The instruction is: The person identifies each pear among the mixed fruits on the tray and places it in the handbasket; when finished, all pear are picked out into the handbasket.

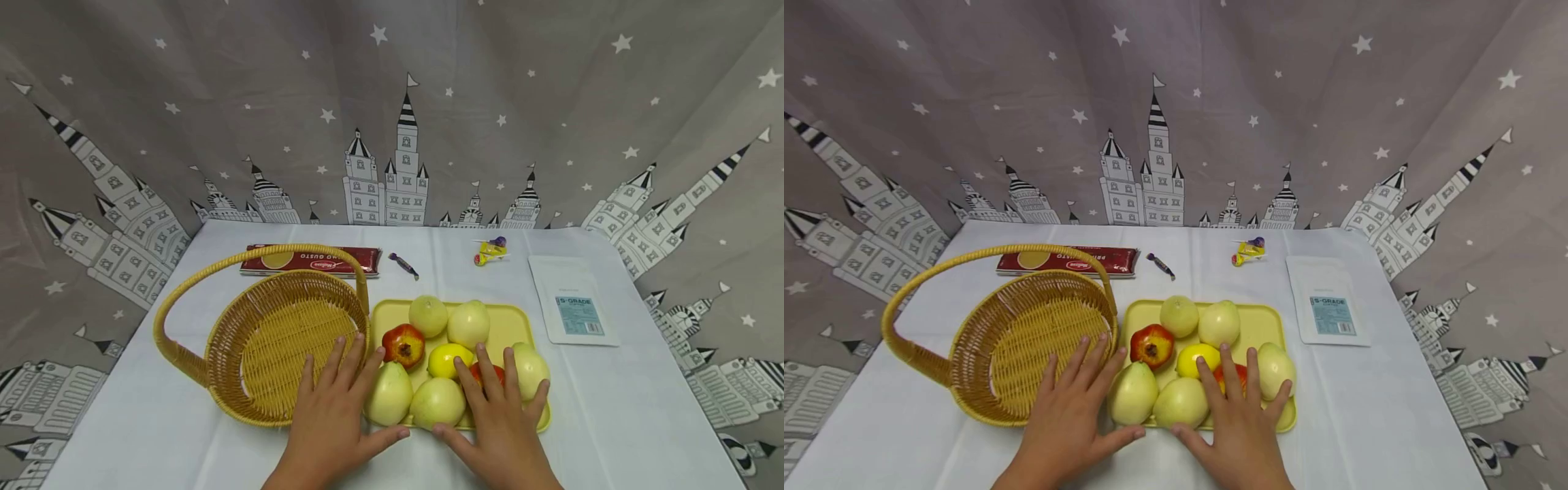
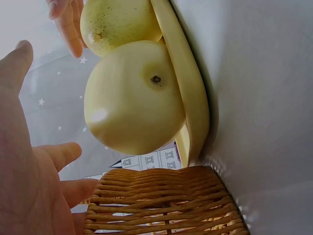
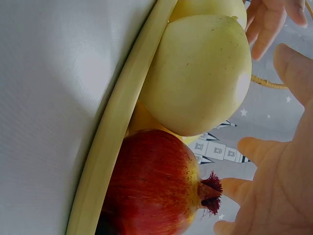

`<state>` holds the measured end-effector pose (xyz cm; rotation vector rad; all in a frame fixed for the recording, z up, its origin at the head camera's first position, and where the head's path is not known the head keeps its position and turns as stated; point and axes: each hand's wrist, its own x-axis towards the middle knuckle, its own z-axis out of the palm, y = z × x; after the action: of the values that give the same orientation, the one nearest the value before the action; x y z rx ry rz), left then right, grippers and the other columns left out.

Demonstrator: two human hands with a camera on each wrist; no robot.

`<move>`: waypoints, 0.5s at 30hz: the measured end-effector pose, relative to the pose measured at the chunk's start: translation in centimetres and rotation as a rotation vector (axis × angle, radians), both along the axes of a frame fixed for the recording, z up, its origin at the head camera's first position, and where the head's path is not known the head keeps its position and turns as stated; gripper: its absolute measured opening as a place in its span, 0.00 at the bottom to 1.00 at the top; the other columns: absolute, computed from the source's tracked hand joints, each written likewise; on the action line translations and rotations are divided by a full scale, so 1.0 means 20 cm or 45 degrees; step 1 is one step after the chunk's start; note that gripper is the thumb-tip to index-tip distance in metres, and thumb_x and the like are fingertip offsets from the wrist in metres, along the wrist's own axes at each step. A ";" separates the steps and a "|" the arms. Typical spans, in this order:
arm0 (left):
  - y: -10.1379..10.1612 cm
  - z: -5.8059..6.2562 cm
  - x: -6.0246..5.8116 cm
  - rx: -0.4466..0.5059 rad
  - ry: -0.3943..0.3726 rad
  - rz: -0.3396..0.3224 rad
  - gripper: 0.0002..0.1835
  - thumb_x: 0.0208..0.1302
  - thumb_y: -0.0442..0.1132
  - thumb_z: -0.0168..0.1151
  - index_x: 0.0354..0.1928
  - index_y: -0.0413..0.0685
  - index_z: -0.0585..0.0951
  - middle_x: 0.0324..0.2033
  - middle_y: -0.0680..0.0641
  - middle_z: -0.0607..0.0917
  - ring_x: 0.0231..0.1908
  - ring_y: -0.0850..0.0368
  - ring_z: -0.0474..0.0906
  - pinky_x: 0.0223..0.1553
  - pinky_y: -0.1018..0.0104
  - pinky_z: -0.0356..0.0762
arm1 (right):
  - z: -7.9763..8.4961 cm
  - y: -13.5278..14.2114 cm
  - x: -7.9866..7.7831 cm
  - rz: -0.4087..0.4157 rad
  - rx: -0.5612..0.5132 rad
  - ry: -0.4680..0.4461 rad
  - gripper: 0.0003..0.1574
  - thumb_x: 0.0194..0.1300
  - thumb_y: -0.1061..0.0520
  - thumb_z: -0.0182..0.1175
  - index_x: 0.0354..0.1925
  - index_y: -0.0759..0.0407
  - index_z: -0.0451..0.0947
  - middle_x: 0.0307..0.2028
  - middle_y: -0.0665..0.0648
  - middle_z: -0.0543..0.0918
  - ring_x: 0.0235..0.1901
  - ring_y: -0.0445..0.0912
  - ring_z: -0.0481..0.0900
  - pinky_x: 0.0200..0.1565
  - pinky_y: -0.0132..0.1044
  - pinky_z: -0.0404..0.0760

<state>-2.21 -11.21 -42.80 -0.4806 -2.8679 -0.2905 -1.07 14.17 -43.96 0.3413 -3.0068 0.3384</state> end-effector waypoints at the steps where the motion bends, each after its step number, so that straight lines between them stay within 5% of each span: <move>1: 0.00 0.00 0.00 -0.001 0.000 -0.001 0.55 0.44 0.85 0.48 0.73 0.65 0.61 0.74 0.47 0.54 0.74 0.45 0.43 0.68 0.30 0.40 | 0.00 0.00 0.00 0.000 0.000 0.002 0.59 0.52 0.14 0.44 0.74 0.40 0.56 0.76 0.53 0.42 0.73 0.60 0.27 0.54 0.83 0.26; 15: 0.00 0.01 0.01 0.011 -0.016 -0.001 0.55 0.45 0.84 0.49 0.73 0.65 0.60 0.75 0.49 0.50 0.74 0.46 0.42 0.68 0.30 0.41 | 0.02 0.03 0.00 -0.005 -0.050 0.033 0.58 0.54 0.16 0.48 0.73 0.43 0.56 0.76 0.54 0.45 0.73 0.61 0.30 0.53 0.85 0.34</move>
<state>-2.07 -11.29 -42.68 -0.4801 -2.8774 -0.3068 -0.97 14.76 -43.48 0.3332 -2.9706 0.3886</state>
